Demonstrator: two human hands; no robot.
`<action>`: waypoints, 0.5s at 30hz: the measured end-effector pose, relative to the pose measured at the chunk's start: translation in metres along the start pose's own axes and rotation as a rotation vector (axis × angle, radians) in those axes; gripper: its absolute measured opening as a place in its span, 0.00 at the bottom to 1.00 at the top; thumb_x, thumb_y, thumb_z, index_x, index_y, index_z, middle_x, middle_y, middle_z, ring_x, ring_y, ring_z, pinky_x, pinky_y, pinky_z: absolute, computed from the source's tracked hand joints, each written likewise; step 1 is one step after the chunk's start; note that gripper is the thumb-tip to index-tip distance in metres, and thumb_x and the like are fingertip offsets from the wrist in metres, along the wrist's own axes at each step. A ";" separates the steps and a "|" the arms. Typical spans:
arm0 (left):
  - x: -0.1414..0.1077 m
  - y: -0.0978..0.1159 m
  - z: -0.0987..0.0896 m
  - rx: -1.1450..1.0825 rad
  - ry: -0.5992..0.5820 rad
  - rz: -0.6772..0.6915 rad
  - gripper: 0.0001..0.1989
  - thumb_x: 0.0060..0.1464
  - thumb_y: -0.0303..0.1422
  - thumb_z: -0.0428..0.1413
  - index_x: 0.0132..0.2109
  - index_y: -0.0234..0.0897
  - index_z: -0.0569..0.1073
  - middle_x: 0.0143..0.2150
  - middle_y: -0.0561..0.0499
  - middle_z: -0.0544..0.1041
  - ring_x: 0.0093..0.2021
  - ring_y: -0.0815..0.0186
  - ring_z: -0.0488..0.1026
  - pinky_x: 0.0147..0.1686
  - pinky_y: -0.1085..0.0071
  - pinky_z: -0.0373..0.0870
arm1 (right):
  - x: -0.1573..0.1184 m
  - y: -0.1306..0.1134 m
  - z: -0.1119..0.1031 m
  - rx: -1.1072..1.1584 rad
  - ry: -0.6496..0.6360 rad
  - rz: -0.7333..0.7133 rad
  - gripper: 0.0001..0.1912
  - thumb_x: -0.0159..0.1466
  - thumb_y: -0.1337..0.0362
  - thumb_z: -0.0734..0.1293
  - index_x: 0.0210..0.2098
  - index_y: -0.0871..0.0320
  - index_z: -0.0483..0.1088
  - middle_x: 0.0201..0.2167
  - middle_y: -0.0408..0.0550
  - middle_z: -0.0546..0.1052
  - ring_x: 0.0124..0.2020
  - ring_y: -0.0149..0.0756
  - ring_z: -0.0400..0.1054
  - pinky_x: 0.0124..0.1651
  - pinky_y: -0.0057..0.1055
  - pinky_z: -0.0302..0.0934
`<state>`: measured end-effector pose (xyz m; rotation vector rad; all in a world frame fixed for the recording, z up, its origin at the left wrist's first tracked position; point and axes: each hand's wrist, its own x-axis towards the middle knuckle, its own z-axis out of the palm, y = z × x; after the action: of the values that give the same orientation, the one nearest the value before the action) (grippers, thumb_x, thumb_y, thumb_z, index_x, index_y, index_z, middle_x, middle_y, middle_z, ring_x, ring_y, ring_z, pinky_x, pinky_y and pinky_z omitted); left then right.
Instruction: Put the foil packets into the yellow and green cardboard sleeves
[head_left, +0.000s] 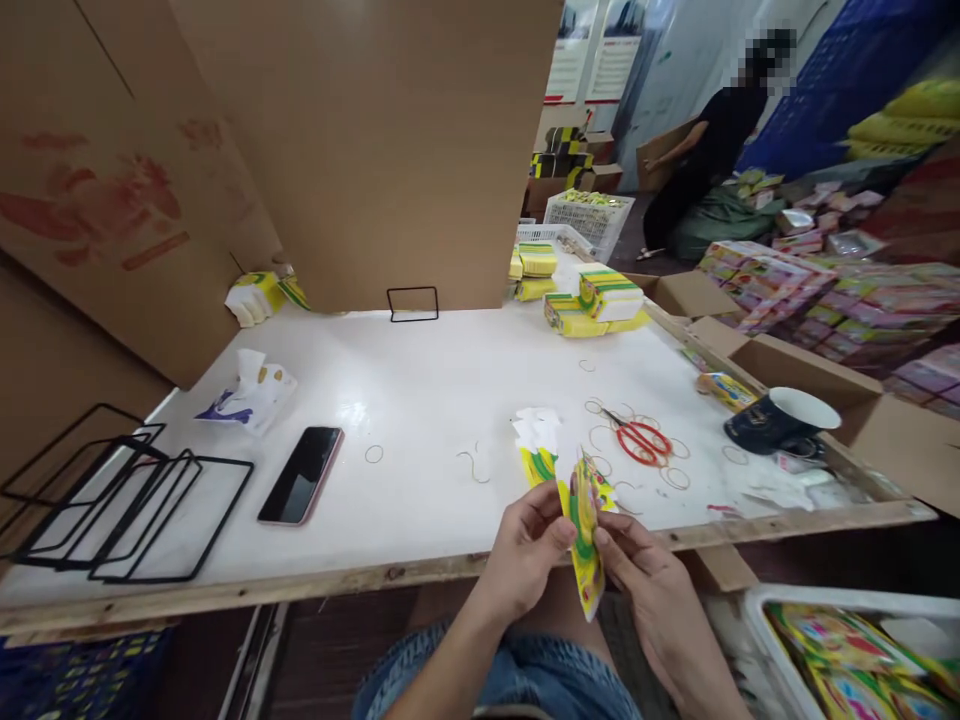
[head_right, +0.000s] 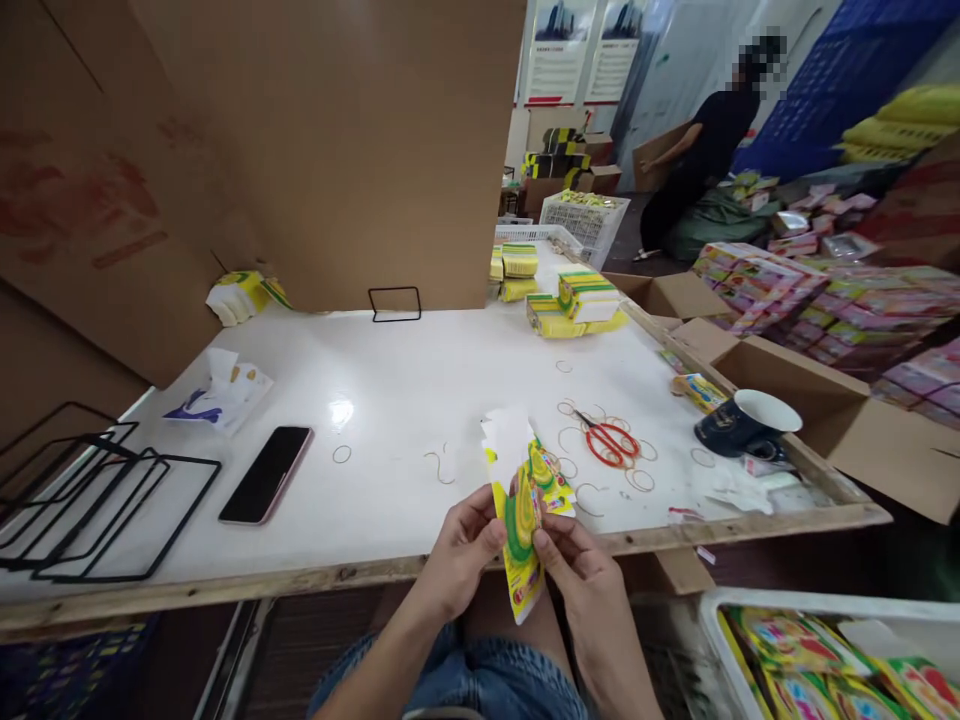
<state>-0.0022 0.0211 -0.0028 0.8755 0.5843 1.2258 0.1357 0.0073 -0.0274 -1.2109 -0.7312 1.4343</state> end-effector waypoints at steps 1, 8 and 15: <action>0.000 -0.002 0.000 -0.022 0.000 -0.004 0.28 0.46 0.46 0.63 0.51 0.34 0.75 0.51 0.38 0.77 0.53 0.49 0.72 0.53 0.59 0.67 | -0.001 0.000 0.001 -0.010 -0.004 -0.010 0.16 0.48 0.57 0.77 0.35 0.55 0.76 0.36 0.47 0.81 0.38 0.38 0.74 0.40 0.29 0.68; -0.004 -0.012 -0.005 -0.194 -0.006 -0.070 0.21 0.53 0.39 0.60 0.54 0.37 0.72 0.50 0.42 0.78 0.51 0.55 0.74 0.52 0.62 0.67 | 0.000 -0.001 0.007 -0.057 -0.100 -0.022 0.18 0.53 0.52 0.73 0.37 0.59 0.77 0.36 0.52 0.81 0.39 0.45 0.73 0.41 0.37 0.67; -0.006 -0.012 -0.008 -0.379 0.020 -0.224 0.23 0.49 0.39 0.63 0.53 0.41 0.72 0.48 0.46 0.79 0.50 0.56 0.75 0.50 0.63 0.68 | -0.004 -0.005 0.004 -0.332 -0.144 -0.149 0.20 0.61 0.49 0.64 0.38 0.60 0.75 0.32 0.50 0.79 0.34 0.42 0.71 0.39 0.36 0.66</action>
<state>-0.0039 0.0167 -0.0174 0.4657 0.4330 1.0941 0.1330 0.0054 -0.0199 -1.2803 -1.1704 1.3190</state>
